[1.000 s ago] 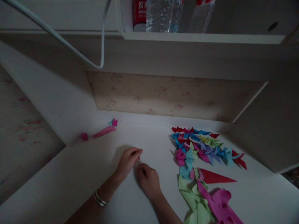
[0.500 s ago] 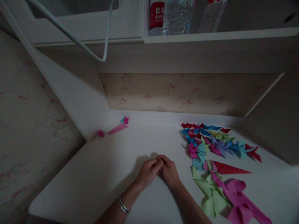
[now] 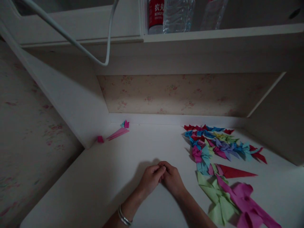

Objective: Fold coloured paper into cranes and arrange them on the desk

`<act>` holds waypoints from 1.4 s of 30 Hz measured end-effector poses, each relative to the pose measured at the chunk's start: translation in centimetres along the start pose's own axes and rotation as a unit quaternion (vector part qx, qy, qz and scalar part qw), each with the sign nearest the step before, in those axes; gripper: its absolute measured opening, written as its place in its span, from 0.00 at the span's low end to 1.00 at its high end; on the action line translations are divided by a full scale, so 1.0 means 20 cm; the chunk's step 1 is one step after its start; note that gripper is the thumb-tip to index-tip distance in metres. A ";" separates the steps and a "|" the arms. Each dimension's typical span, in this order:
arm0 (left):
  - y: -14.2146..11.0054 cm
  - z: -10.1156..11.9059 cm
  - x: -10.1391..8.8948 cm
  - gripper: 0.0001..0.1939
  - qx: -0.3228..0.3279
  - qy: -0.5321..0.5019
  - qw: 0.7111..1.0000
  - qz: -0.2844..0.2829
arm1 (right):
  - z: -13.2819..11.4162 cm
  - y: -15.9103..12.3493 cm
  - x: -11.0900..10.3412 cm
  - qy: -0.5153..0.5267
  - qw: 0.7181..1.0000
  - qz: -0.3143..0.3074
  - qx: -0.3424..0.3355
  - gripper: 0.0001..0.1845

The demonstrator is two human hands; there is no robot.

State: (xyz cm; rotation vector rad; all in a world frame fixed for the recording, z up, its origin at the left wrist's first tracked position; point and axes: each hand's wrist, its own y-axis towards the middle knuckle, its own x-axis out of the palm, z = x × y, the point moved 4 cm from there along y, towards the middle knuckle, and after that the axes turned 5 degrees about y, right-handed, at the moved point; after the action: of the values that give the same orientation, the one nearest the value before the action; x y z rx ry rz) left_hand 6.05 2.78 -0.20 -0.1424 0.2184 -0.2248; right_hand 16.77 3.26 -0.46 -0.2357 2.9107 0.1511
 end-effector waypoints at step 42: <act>0.01 -0.02 0.00 0.20 -0.002 0.010 1.000 0.002 | 0.04 0.00 0.00 -0.020 1.000 -0.005 -0.008 0.13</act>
State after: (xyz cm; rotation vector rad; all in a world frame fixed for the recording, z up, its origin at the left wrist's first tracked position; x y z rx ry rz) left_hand 5.93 2.88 -0.55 -0.1436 0.2387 -0.2212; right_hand 16.89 3.35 -1.17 -0.2465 2.8685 0.1756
